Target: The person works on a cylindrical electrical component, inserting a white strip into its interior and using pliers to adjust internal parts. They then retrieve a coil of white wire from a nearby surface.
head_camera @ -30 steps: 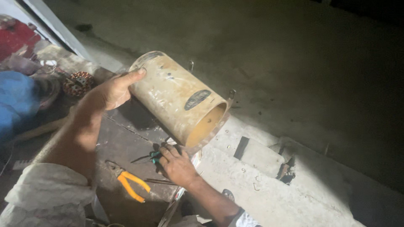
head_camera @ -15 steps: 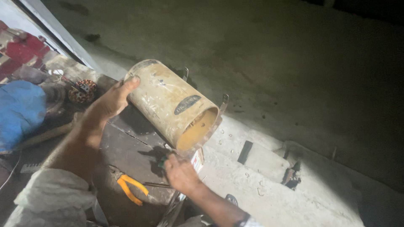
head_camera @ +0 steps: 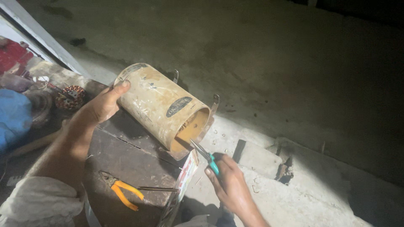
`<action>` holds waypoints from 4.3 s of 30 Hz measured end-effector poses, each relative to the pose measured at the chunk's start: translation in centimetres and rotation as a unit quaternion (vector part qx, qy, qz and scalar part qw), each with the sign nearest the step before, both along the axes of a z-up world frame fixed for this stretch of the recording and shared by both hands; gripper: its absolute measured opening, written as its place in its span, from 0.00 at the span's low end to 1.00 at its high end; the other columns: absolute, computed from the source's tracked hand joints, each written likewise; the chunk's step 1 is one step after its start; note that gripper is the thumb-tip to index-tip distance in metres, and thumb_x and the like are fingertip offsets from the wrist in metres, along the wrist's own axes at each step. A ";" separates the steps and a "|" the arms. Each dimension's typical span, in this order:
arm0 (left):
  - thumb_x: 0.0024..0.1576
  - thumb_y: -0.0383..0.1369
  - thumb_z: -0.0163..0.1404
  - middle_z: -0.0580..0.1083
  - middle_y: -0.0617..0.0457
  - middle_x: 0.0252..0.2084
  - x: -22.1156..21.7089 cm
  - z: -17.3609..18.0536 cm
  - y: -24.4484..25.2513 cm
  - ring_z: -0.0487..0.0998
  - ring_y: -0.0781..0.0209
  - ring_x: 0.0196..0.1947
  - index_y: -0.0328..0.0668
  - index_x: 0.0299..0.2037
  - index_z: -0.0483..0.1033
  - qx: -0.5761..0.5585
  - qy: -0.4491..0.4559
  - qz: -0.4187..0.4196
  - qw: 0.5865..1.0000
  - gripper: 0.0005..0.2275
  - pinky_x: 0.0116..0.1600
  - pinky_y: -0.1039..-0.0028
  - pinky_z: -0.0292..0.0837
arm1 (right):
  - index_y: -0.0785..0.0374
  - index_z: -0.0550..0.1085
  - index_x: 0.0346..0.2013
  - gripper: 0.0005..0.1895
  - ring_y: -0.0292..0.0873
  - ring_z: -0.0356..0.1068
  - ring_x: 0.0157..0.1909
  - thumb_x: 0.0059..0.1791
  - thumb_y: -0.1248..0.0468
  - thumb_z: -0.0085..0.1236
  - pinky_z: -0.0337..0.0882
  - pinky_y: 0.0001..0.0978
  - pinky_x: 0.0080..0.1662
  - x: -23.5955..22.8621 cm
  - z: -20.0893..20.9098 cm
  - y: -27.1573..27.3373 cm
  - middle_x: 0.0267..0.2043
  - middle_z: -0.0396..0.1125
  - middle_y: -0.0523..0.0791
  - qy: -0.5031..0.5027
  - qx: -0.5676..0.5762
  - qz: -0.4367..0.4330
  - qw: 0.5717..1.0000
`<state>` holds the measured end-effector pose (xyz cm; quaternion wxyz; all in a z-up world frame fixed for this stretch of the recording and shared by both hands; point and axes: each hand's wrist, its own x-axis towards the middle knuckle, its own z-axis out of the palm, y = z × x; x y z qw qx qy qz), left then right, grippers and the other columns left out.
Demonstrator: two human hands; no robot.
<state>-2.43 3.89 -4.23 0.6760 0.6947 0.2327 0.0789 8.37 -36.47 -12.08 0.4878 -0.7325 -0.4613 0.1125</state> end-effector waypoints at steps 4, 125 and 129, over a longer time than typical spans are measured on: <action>0.58 0.52 0.42 0.63 0.46 0.72 -0.1 0.2 -0.3 0.59 0.54 0.73 0.38 0.73 0.53 0.024 0.027 0.027 0.999 0.36 0.73 0.62 0.46 | 0.74 0.75 0.38 0.12 0.59 0.69 0.47 0.46 0.66 0.61 0.70 0.48 0.48 0.5 1.4 2.1 0.46 0.69 0.55 -0.093 -0.023 -0.047 0.994; 0.65 0.60 0.32 0.73 0.25 0.50 0.6 -5.6 -2.0 0.74 0.36 0.54 0.16 0.49 0.72 0.306 -0.006 0.410 0.859 0.39 0.59 0.54 0.67 | 0.65 0.79 0.32 0.12 0.58 0.71 0.44 0.44 0.58 0.64 0.71 0.51 0.44 -1.8 1.8 0.5 0.41 0.72 0.50 -0.136 -0.091 -0.104 0.981; 0.66 0.59 0.32 0.73 0.23 0.50 0.3 -5.9 -3.0 0.74 0.35 0.55 0.15 0.50 0.72 0.301 -0.014 0.446 0.842 0.38 0.59 0.55 0.66 | 0.65 0.79 0.35 0.12 0.60 0.71 0.44 0.45 0.59 0.64 0.70 0.52 0.44 0.9 2.0 -0.7 0.43 0.72 0.50 -0.145 -0.071 -0.068 0.985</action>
